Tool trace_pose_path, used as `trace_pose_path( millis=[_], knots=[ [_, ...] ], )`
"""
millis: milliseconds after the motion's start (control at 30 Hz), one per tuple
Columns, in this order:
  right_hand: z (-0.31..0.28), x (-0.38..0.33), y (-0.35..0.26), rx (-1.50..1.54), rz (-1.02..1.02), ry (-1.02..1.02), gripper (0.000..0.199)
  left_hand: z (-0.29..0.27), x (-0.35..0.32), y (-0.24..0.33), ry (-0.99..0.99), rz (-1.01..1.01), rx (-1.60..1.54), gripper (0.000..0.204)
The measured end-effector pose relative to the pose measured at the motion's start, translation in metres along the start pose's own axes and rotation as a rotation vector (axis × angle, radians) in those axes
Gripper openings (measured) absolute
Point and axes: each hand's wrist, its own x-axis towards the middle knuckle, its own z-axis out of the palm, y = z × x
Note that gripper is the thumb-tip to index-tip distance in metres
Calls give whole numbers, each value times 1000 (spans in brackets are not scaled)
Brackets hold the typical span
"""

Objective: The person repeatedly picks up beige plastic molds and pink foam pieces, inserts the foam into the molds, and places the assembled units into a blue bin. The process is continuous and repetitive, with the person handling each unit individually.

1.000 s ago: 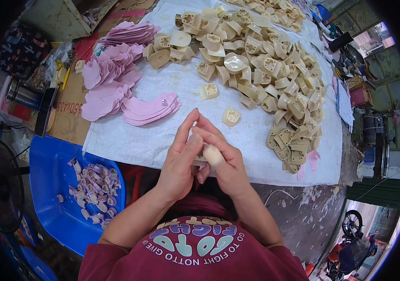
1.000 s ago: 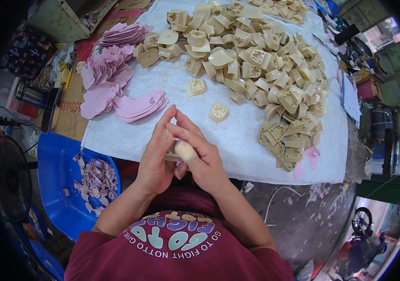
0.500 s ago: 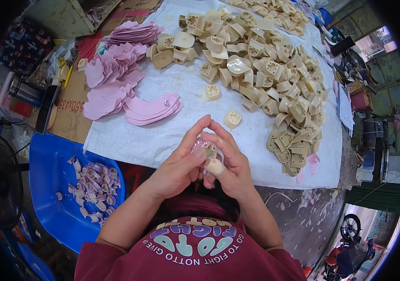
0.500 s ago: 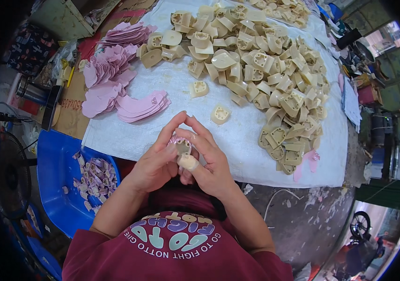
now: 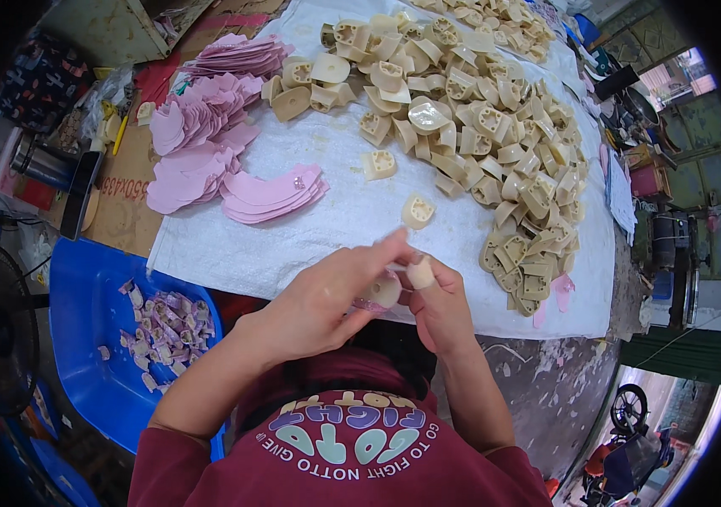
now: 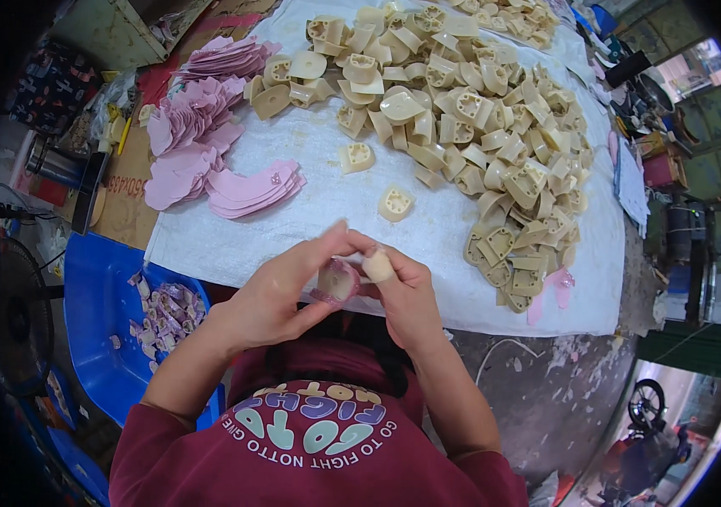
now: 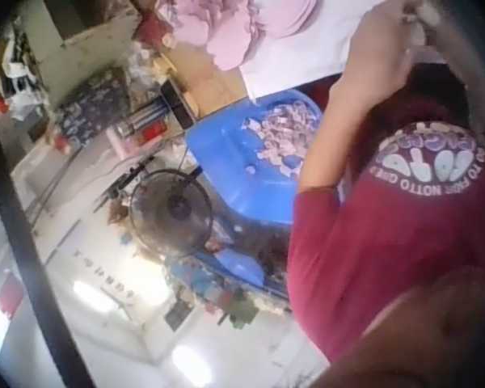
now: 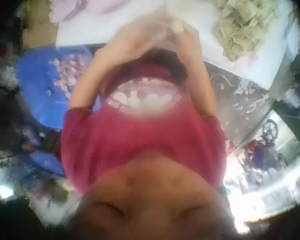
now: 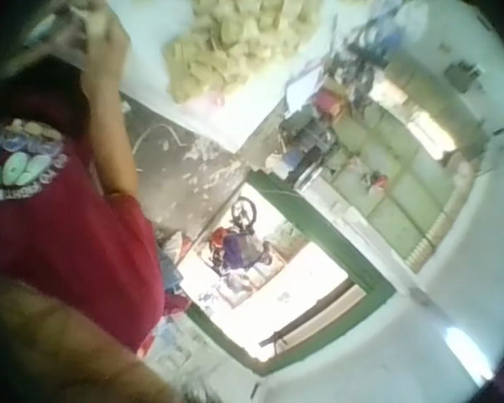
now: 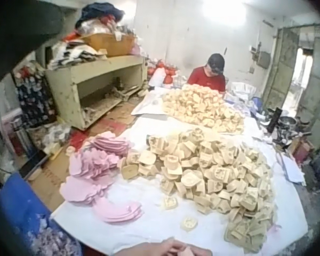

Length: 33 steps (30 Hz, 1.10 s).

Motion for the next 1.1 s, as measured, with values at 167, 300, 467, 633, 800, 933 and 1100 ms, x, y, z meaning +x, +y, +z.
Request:
trace_pose_path(
  millis=[167, 300, 467, 633, 800, 933, 1100],
  knots=[
    [-3, -4, -9, -92, 137, 16, 31, -4, -2, 8, -75, -62, 256, 78],
    [-2, -9, -5, -469, -23, 19, 25, -7, -5, 8, -136, -181, 291, 62],
    [-6, -11, -11, -259, 34, -30, 20, -6, -5, 10, -92, -159, 265, 49],
    [12, -15, -9, -724, -213, 78, 20, 2, -3, 12, -72, -246, 323, 45],
    [-3, -9, -15, -330, -85, -11, 20, 9, -4, 12, 30, -292, 243, 43],
    [12, -11, -5, -501, -240, 127, 22, 18, 2, 13, 66, -319, 314, 43],
    [0, -3, -7, -188, -107, 59, 25, 28, 0, 10, 204, -408, 201, 41]
  ],
)
